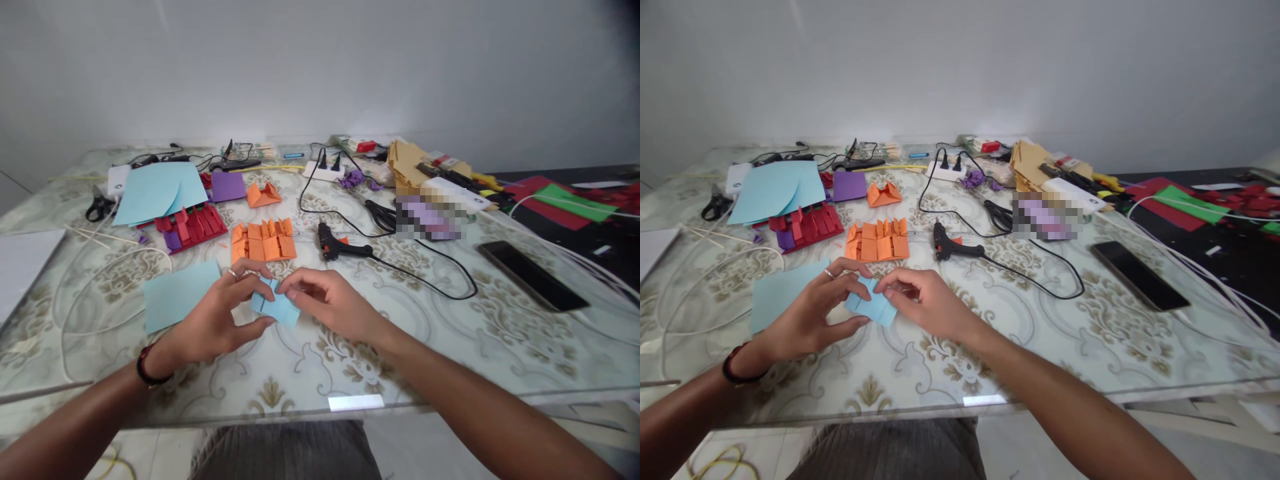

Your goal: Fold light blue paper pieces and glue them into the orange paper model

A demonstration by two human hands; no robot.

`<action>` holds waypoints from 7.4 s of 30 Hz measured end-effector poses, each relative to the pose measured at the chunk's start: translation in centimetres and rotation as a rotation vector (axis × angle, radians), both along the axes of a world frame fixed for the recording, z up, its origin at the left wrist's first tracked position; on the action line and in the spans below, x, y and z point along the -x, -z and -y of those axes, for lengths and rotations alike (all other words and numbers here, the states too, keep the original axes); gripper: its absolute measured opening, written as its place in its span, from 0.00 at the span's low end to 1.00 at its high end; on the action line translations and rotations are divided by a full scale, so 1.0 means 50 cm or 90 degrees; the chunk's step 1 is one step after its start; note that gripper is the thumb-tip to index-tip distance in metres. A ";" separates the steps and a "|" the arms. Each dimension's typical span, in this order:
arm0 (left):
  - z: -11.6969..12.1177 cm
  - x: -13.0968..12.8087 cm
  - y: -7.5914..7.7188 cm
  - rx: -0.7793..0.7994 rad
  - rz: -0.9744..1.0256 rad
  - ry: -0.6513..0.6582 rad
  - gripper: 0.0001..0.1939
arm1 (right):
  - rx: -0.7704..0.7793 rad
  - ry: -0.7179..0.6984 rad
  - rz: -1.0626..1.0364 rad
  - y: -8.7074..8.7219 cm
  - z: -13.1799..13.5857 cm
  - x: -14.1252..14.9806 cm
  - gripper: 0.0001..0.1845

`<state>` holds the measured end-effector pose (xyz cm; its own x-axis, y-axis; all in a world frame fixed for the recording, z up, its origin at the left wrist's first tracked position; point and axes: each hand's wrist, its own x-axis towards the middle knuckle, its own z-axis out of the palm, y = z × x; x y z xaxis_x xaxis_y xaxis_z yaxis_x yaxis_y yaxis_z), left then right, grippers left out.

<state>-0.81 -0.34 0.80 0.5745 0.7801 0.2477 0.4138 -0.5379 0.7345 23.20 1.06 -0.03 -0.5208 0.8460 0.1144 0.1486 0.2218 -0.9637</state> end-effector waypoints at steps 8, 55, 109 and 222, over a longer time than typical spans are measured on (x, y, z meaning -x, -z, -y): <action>-0.001 0.003 0.001 0.120 0.183 -0.006 0.16 | -0.168 -0.082 -0.010 -0.004 0.000 -0.007 0.20; 0.002 -0.003 0.022 -0.087 0.183 -0.059 0.18 | -0.184 0.084 -0.050 0.010 -0.001 0.003 0.13; 0.013 -0.010 0.011 -0.039 0.278 -0.155 0.07 | -0.031 0.124 -0.207 0.019 -0.001 0.010 0.09; 0.011 -0.026 0.001 0.278 0.209 -0.124 0.11 | 0.156 0.106 -0.080 0.007 0.012 0.020 0.24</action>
